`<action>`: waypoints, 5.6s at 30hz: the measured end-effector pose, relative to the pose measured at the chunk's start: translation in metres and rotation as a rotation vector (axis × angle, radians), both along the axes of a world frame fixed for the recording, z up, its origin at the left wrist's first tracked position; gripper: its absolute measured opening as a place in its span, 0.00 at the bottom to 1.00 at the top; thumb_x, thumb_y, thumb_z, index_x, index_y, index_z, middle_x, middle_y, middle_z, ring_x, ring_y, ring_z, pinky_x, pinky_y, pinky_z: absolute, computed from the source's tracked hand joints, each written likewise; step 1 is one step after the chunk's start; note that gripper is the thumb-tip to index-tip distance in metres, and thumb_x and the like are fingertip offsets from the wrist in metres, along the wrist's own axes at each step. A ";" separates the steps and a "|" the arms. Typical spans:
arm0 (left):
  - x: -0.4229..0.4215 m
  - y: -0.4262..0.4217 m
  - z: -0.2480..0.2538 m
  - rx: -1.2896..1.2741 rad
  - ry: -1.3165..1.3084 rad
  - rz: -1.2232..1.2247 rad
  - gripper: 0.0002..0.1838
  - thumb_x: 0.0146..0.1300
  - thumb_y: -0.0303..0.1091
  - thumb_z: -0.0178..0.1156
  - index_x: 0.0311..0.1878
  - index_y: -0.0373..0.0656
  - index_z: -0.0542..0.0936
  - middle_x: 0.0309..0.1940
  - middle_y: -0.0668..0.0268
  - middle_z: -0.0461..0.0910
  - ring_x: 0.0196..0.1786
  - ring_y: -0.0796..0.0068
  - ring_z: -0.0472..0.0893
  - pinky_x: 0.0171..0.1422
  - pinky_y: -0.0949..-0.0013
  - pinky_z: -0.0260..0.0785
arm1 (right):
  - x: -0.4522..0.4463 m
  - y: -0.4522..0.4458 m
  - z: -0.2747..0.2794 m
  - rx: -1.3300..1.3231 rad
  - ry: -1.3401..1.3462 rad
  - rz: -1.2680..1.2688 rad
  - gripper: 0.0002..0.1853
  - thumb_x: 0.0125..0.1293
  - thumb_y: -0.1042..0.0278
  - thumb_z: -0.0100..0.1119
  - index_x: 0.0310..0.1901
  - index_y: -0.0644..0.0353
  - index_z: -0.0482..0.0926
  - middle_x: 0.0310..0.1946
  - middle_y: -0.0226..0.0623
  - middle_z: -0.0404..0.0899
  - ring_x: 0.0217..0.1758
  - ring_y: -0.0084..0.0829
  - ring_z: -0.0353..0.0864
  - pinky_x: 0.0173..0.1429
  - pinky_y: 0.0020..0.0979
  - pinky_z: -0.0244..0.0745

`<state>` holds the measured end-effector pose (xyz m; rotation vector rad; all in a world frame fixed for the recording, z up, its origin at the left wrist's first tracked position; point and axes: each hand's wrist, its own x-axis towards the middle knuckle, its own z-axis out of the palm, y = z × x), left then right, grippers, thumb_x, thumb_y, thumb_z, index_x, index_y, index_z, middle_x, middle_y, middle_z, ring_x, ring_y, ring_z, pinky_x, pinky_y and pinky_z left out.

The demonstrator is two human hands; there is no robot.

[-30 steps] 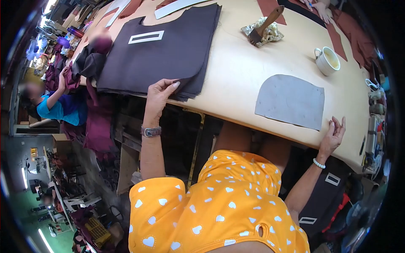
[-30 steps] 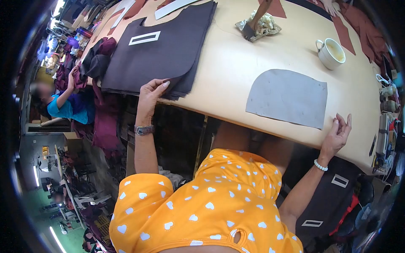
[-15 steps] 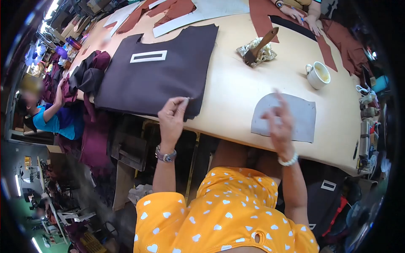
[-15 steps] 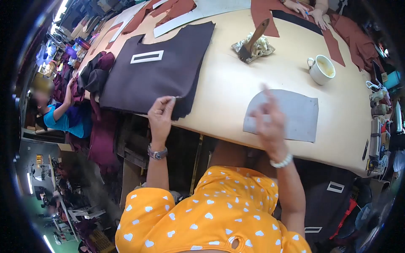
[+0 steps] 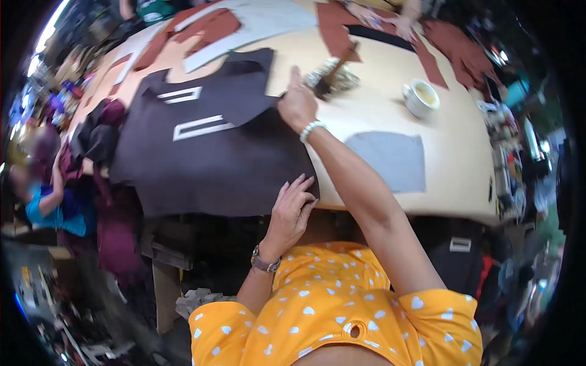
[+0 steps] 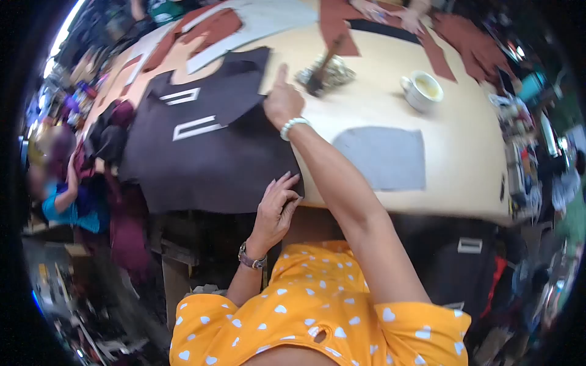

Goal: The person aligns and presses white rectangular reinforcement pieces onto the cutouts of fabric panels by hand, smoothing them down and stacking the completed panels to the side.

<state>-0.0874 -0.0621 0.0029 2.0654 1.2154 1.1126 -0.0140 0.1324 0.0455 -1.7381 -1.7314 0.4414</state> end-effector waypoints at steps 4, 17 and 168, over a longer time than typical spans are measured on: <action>0.044 -0.013 -0.003 -0.027 -0.002 -0.215 0.06 0.56 0.25 0.58 0.37 0.40 0.74 0.56 0.54 0.72 0.63 0.53 0.67 0.66 0.49 0.54 | 0.051 -0.026 -0.006 0.051 -0.068 -0.059 0.39 0.50 0.75 0.50 0.67 0.58 0.51 0.27 0.53 0.78 0.33 0.53 0.79 0.42 0.48 0.72; 0.074 0.020 0.014 0.146 0.207 -0.068 0.24 0.56 0.40 0.63 0.55 0.42 0.73 0.60 0.53 0.68 0.66 0.51 0.63 0.68 0.47 0.50 | 0.326 -0.122 -0.032 0.236 -0.060 -0.201 0.37 0.56 0.81 0.52 0.68 0.56 0.51 0.49 0.54 0.69 0.50 0.51 0.72 0.52 0.40 0.68; -0.003 0.110 0.005 -0.188 -0.076 0.426 0.12 0.55 0.27 0.62 0.41 0.35 0.73 0.28 0.62 0.79 0.27 0.69 0.75 0.36 0.69 0.69 | 0.347 -0.114 -0.026 -0.003 0.011 -0.682 0.39 0.49 0.68 0.66 0.62 0.65 0.56 0.45 0.52 0.77 0.49 0.48 0.77 0.53 0.42 0.71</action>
